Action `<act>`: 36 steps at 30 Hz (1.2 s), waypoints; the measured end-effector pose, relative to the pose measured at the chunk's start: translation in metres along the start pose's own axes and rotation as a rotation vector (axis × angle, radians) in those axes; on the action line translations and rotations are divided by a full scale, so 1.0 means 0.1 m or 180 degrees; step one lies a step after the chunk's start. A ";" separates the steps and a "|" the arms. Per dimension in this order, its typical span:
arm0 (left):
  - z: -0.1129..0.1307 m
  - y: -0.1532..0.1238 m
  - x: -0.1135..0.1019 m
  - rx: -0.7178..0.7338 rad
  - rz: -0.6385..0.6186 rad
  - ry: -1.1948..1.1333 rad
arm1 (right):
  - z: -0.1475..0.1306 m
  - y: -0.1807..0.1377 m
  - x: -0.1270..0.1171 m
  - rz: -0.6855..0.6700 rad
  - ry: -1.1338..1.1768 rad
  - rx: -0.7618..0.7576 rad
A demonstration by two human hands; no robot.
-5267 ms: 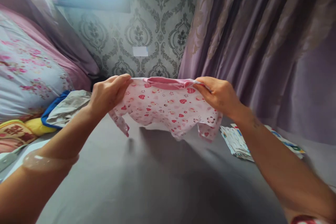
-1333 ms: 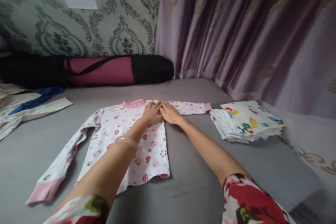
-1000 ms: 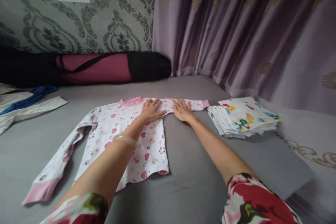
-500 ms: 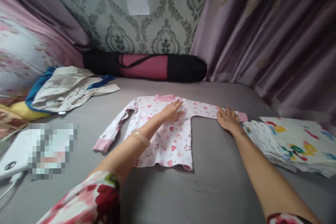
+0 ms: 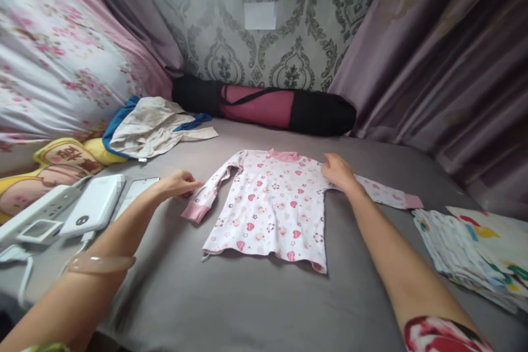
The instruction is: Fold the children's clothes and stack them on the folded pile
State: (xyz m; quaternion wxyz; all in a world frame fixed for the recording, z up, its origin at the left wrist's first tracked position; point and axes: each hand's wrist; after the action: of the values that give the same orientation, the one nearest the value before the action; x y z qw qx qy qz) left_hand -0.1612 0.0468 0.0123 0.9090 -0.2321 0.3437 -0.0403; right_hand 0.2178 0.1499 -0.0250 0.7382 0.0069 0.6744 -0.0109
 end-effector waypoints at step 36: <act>-0.02 0.15 -0.74 0.0391 0.0469 -0.1016 | -1.61 -0.01 0.22 0.0335 0.1126 -0.1204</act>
State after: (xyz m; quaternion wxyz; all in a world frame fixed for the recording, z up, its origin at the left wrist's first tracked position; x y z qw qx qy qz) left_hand -0.2199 0.0766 0.0491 0.9650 -0.1538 0.2081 0.0428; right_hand 0.0590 0.1527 -0.0614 0.5966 -0.0943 0.7818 0.1551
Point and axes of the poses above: each hand's wrist, its own y-axis towards the middle knuckle, its own x-axis out of the palm, z = x × y, and after that the axes turned 13 degrees about -y, right-handed
